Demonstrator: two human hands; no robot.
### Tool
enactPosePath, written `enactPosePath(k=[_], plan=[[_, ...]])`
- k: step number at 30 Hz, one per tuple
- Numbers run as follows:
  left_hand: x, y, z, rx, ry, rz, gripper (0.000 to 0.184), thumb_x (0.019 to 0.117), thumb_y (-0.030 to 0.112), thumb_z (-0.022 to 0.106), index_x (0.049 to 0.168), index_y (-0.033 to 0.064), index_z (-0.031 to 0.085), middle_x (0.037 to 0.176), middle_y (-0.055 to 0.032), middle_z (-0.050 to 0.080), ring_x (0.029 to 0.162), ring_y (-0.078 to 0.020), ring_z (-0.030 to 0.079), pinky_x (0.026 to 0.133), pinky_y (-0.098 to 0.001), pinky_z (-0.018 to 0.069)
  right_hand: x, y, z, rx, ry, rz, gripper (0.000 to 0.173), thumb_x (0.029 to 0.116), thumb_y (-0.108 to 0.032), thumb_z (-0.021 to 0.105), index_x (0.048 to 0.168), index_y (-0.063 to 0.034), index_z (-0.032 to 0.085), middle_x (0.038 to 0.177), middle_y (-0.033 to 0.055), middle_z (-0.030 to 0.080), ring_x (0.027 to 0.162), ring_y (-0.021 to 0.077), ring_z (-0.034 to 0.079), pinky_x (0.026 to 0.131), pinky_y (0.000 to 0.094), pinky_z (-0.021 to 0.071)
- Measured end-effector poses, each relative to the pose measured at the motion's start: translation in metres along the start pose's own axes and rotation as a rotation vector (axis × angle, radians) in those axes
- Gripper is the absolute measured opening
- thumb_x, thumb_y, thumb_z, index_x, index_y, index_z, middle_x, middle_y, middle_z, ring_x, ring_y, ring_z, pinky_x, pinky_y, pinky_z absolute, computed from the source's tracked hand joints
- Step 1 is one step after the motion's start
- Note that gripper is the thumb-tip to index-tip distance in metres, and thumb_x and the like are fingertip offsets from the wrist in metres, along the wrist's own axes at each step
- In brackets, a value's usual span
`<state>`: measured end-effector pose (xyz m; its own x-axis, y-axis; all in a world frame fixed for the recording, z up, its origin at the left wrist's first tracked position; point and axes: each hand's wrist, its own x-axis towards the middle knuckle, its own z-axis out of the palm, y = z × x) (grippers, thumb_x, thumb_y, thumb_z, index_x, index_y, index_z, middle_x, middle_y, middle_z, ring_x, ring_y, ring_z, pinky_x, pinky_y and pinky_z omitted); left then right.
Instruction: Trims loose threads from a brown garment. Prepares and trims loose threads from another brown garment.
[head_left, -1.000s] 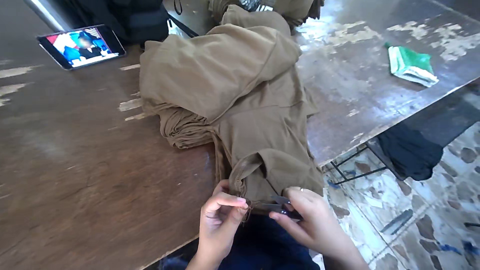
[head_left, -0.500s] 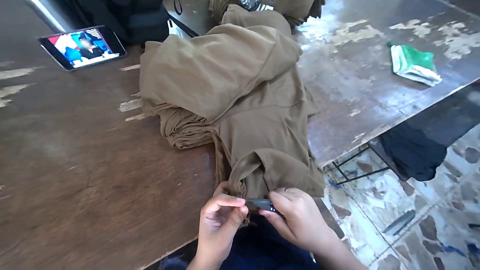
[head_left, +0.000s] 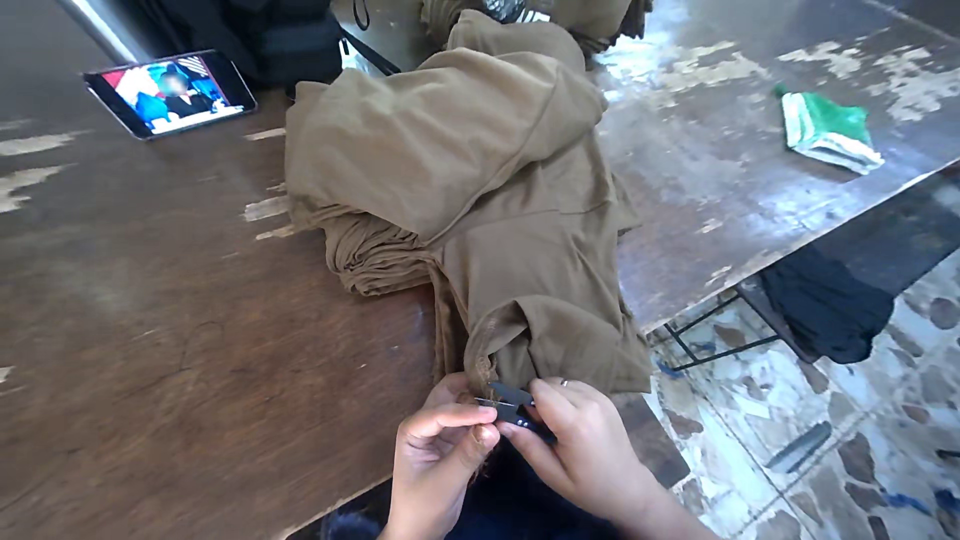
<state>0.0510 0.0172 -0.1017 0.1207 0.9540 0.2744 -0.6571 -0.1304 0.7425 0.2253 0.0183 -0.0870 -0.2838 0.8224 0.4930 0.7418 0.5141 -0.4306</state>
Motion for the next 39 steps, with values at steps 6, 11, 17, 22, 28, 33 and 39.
enactPosePath(k=[6, 11, 17, 22, 28, 33, 39], plan=[[0.001, 0.000, 0.000, 0.118, 0.033, 0.083, 0.019, 0.0957, 0.015, 0.070, 0.114, 0.0202, 0.075, 0.107, 0.0072, 0.072, 0.098, -0.0009, 0.066, 0.088, -0.0182, 0.0550, 0.000, -0.001, -0.001, 0.044, 0.000, 0.067, 0.049, 0.1087, -0.042, 0.040, 0.075, -0.0103, 0.055, 0.056, -0.0006, 0.045, 0.049, 0.0100, 0.048, 0.045, 0.0260, 0.0376], [0.008, -0.008, 0.008, 0.241, 0.162, 0.170, 0.031, 0.0870, 0.002, 0.078, 0.115, 0.0163, 0.076, 0.108, 0.0043, 0.075, 0.092, -0.0037, 0.072, 0.083, -0.0195, 0.0602, -0.004, 0.004, -0.005, 0.105, -0.023, 0.102, 0.048, 0.1083, -0.044, 0.042, 0.078, -0.0098, 0.056, 0.059, -0.0005, 0.046, 0.052, 0.0083, 0.047, 0.047, 0.0244, 0.0382], [0.006, -0.002, 0.008, 0.287, 0.186, 0.168, 0.012, 0.0959, 0.013, 0.070, 0.105, 0.0153, 0.077, 0.104, 0.0057, 0.074, 0.092, -0.0003, 0.069, 0.083, -0.0159, 0.0569, -0.008, 0.004, -0.003, 0.063, -0.021, 0.064, 0.047, 0.1054, -0.048, 0.049, 0.080, -0.0097, 0.056, 0.061, -0.0006, 0.047, 0.054, 0.0093, 0.048, 0.049, 0.0244, 0.0395], [0.002, 0.004, 0.008, 0.363, 0.149, 0.167, 0.012, 0.0928, 0.013, 0.074, 0.104, 0.0156, 0.079, 0.109, 0.0035, 0.074, 0.098, -0.0028, 0.069, 0.083, -0.0165, 0.0577, 0.002, -0.004, 0.000, 0.007, -0.004, 0.020, 0.046, 0.1065, -0.046, 0.046, 0.079, -0.0107, 0.057, 0.060, -0.0003, 0.049, 0.054, 0.0111, 0.050, 0.050, 0.0253, 0.0405], [0.001, 0.004, 0.005, 0.345, 0.087, 0.160, 0.011, 0.0977, 0.013, 0.068, 0.108, 0.0153, 0.072, 0.113, 0.0050, 0.071, 0.101, -0.0012, 0.067, 0.086, -0.0153, 0.0555, 0.011, 0.000, -0.006, 0.078, 0.022, 0.059, 0.048, 0.1088, -0.044, 0.040, 0.081, -0.0088, 0.057, 0.059, 0.0001, 0.047, 0.052, 0.0101, 0.049, 0.048, 0.0257, 0.0398], [0.003, 0.000, 0.008, 0.369, 0.148, 0.183, 0.014, 0.0893, 0.005, 0.077, 0.099, 0.0140, 0.072, 0.106, 0.0031, 0.073, 0.091, -0.0020, 0.070, 0.077, -0.0153, 0.0588, 0.036, 0.026, -0.006, -0.023, 0.161, 0.097, 0.044, 0.1017, -0.044, 0.058, 0.089, -0.0019, 0.063, 0.076, 0.0087, 0.059, 0.067, 0.0160, 0.057, 0.060, 0.0300, 0.0480], [0.005, 0.013, -0.012, 0.712, 0.023, 0.331, 0.015, 0.0860, 0.003, 0.079, 0.095, 0.0124, 0.072, 0.096, 0.0059, 0.072, 0.093, -0.0017, 0.069, 0.081, -0.0153, 0.0579, 0.031, 0.061, -0.019, 0.553, 0.286, -0.047, 0.012, 0.0895, -0.008, 0.062, 0.098, -0.0123, 0.055, 0.113, 0.0016, 0.065, 0.100, 0.0070, 0.065, 0.087, 0.0231, 0.0557]])
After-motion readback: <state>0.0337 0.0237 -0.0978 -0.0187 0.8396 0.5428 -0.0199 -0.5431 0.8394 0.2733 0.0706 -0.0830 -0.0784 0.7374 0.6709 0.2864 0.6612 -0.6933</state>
